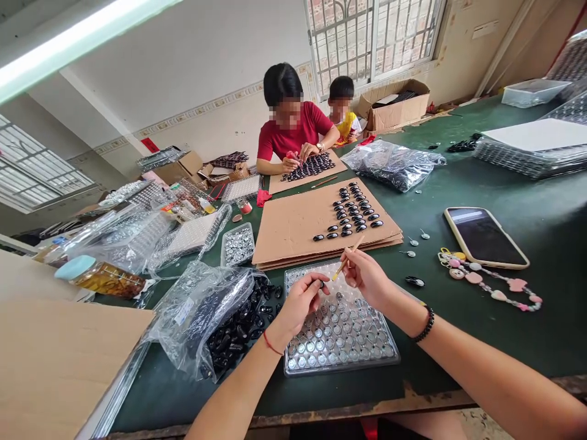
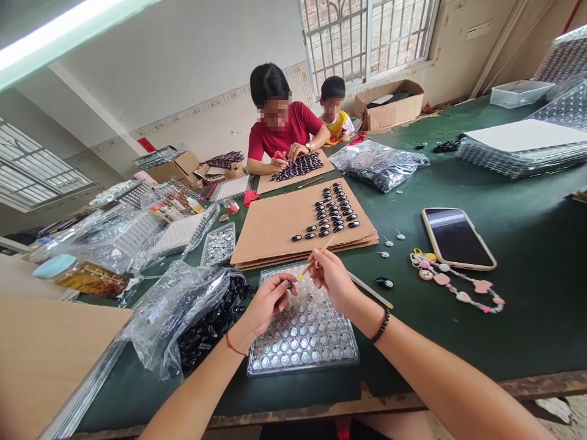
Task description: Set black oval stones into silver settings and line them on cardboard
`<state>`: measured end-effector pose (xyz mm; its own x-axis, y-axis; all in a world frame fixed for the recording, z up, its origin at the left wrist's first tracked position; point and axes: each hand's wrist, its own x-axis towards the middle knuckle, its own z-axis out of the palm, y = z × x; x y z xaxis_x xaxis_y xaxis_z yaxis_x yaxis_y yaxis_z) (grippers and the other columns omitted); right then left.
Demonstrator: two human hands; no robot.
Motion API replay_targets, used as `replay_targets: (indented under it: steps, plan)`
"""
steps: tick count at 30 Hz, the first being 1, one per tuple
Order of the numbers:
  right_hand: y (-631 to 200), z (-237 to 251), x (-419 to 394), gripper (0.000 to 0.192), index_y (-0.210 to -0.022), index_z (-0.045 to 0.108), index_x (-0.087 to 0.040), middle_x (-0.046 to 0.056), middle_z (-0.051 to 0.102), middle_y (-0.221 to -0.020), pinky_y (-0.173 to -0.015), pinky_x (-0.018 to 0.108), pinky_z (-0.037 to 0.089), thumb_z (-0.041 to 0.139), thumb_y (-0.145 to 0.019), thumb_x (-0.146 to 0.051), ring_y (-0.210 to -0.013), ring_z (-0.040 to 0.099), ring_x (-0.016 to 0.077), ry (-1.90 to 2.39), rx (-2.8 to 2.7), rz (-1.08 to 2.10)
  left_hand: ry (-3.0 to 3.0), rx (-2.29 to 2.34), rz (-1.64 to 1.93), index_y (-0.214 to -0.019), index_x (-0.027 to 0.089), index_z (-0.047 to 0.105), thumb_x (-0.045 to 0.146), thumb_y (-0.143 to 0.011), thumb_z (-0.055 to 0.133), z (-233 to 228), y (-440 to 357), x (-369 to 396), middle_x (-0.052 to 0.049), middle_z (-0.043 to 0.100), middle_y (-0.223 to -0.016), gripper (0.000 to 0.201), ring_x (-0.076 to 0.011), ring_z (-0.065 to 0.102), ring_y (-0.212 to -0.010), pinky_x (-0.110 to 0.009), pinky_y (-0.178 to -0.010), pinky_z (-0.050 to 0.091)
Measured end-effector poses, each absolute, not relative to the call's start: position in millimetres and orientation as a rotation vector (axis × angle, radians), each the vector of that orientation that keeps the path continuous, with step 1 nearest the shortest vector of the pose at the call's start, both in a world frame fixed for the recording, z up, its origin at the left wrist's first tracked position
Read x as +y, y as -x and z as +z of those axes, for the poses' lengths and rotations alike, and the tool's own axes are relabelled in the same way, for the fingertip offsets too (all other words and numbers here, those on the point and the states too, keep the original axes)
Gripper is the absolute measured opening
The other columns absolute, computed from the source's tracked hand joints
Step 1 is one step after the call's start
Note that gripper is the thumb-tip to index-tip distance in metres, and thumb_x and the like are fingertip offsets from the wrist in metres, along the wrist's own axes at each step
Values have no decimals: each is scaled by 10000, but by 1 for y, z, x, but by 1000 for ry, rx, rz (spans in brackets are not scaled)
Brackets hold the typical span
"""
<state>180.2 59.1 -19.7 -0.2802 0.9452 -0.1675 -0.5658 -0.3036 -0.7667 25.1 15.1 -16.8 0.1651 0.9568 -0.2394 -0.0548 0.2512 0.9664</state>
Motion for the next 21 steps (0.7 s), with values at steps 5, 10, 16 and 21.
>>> replay_targets:
  steps: [5, 10, 16, 21]
  plan:
    - [-181, -15, 57, 235, -633, 496, -167, -46, 438, -450, -355, 171, 242, 563, -732, -370, -386, 362, 55, 749, -723, 1815, -1041, 1185, 1108, -894, 183, 526, 356, -770, 518, -13, -18, 20, 14, 563, -718, 213, -5, 369, -388, -142, -370, 236]
    - [-180, -13, 51, 238, -625, 492, -164, -52, 423, -447, -355, 169, 240, 560, -729, -366, -376, 345, 49, 713, -703, 1865, -1385, 1515, 1124, -868, 157, 529, 386, -742, 528, -3, -5, 71, -43, 623, -814, 262, -40, 465, -448, -158, -397, 342]
    - [-176, -10, 48, 250, -618, 482, -168, -54, 414, -423, -344, 169, 243, 548, -712, -390, -363, 338, 56, 718, -742, 1864, -1597, 1627, 995, -776, 145, 631, 272, -630, 640, -7, -12, 159, -53, 644, -740, 194, -121, 559, -600, -175, -426, 390]
    - [-180, -7, 55, 226, -602, 471, -172, -62, 394, -412, -347, 175, 255, 531, -698, -368, -354, 335, 60, 726, -717, 1789, -1679, 1731, 868, -764, 121, 664, 248, -664, 609, -18, -23, 185, -68, 663, -704, 171, -120, 555, -560, -198, -461, 398]
